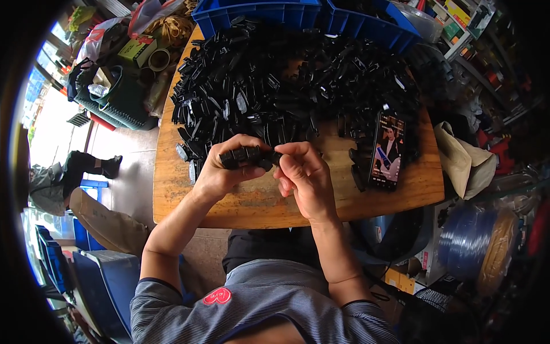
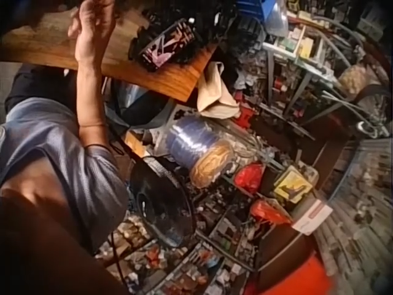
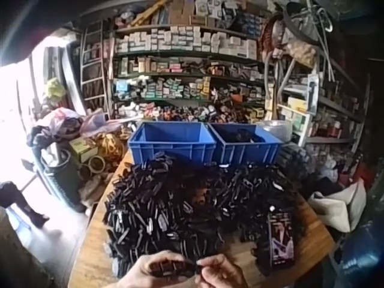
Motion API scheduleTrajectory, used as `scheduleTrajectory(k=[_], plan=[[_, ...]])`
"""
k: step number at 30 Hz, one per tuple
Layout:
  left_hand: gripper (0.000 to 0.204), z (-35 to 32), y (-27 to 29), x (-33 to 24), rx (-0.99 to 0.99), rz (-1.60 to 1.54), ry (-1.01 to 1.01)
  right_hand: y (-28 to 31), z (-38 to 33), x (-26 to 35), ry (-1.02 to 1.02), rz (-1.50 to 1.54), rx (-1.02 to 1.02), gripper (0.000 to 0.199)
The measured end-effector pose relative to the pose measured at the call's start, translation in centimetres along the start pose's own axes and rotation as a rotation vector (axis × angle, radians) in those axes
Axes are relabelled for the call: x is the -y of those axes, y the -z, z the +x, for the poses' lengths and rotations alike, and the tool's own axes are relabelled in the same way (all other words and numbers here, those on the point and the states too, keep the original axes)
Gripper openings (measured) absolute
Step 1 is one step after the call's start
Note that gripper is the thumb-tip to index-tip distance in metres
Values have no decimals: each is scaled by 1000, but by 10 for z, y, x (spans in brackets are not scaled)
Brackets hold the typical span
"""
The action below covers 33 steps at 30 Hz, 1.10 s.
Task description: Inspecting and handling small black plastic components at a workbench.
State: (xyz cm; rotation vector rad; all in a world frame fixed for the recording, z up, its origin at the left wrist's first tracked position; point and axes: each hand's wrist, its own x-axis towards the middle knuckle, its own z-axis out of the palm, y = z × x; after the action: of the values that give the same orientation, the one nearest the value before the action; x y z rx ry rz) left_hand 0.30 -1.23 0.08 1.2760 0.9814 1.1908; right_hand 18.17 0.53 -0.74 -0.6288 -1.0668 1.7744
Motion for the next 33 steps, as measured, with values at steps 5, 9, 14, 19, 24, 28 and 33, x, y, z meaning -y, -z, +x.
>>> scheduleTrajectory(k=[5,9,14,19,24,28,33], plan=[[33,-1,1,-2,14,168,-157,8,2,7,-135,44,50,18],[30,-2,2,-10,53,261,-238,16,-3,-5,-369,376,123,22],[32,1,-4,-2,-15,50,-159,-2,-5,-13,-132,136,133,49],[31,1,-1,3,-108,-228,61,-6,-1,-24,101,-270,65,55],[27,-3,-6,4,-129,-254,62,-7,0,-28,292,-520,-22,43],[28,-3,-4,3,-55,-296,121,-2,4,-21,327,-515,-35,30],[31,1,-9,4,-5,-177,87,-10,10,-24,353,-364,-294,26]])
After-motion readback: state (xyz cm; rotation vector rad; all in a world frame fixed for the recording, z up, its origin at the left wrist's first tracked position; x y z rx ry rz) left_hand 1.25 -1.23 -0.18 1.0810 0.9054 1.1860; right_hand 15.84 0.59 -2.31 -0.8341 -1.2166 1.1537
